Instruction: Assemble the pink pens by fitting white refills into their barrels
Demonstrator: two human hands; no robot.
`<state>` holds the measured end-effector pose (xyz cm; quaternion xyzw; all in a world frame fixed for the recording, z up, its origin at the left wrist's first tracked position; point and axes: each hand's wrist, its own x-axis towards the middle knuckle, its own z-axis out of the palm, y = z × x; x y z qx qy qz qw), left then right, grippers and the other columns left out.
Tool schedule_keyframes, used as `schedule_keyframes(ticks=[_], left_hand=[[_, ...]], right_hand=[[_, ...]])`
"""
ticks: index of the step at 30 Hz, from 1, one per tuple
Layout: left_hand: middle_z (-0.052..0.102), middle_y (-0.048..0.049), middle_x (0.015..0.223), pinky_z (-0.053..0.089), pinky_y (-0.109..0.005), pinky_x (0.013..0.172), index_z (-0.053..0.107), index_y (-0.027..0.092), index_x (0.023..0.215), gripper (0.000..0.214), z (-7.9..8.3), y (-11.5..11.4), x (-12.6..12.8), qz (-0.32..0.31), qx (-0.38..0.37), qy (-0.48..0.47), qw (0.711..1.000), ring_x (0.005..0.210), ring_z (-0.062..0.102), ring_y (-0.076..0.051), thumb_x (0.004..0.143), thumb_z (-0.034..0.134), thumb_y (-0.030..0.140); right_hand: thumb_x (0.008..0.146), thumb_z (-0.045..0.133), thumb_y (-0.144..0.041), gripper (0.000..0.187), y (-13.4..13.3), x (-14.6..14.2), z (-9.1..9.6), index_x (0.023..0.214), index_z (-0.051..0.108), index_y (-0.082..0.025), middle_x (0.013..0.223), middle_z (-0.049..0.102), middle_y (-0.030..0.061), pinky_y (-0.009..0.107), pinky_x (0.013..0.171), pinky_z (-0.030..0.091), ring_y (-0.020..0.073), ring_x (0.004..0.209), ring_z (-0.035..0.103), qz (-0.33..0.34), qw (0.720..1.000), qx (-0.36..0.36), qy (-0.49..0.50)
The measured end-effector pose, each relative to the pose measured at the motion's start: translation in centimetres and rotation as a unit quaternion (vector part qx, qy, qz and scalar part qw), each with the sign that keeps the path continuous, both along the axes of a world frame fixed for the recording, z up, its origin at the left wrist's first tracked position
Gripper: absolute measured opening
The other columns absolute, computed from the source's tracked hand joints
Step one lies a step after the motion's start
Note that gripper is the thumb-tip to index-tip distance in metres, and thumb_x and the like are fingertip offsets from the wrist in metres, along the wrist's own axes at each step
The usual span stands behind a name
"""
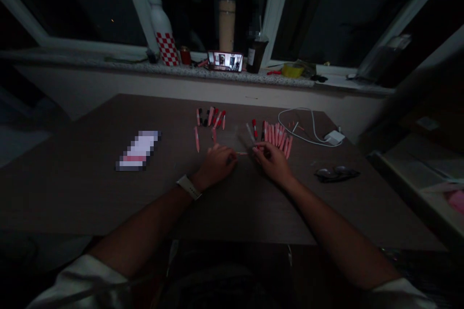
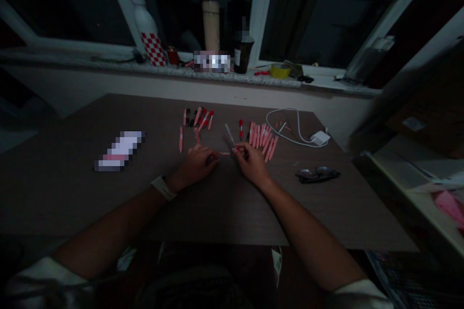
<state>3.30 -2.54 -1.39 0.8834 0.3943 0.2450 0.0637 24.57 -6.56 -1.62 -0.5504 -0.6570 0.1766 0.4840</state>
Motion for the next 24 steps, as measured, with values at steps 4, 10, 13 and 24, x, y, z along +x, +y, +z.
schedule_keyframes(ticks=[4,10,13,24], left_hand=[[0.068,-0.006,0.094,0.04,-0.039,0.08,0.066,0.021,0.094,0.015,0.1,0.0,0.1,-0.012,-0.024,-0.007,1.0,0.095,0.055,-0.026,0.089,0.059,0.033],[0.07,-0.0099,0.098,0.041,-0.042,0.09,0.067,0.018,0.095,0.02,2.5,2.0,-2.1,0.062,0.054,-0.038,0.996,0.095,0.059,-0.027,0.091,0.052,0.031],[0.071,-0.01,0.096,0.045,-0.038,0.081,0.068,0.018,0.098,0.022,3.4,3.0,-3.7,0.084,0.018,-0.048,0.995,0.085,0.063,-0.026,0.09,0.053,0.031],[0.07,-0.0073,0.098,0.047,-0.035,0.082,0.068,0.019,0.096,0.017,2.9,2.1,-3.2,-0.037,-0.048,0.006,0.998,0.092,0.063,-0.023,0.088,0.059,0.03]], right_hand=[[0.089,0.057,-0.043,0.029,-0.1,0.0,0.1,0.103,0.066,-0.019,0.081,0.07,0.0044,0.027,0.062,0.047,0.0176,0.07,0.064,0.002,1.0,0.009,-0.016],[0.089,0.056,-0.042,0.029,0.4,0.4,-0.3,0.103,0.067,-0.019,0.082,0.07,0.0038,0.027,0.063,0.047,0.0169,0.07,0.063,-0.018,1.0,0.012,-0.002],[0.089,0.057,-0.041,0.028,0.5,0.5,-0.4,0.102,0.067,-0.018,0.08,0.069,0.0035,0.027,0.062,0.046,0.0165,0.068,0.063,-0.022,1.0,0.012,-0.008],[0.089,0.057,-0.039,0.026,0.1,0.3,-0.1,0.103,0.066,-0.018,0.081,0.071,0.0045,0.027,0.062,0.046,0.0171,0.068,0.064,-0.018,0.999,0.003,-0.03]])
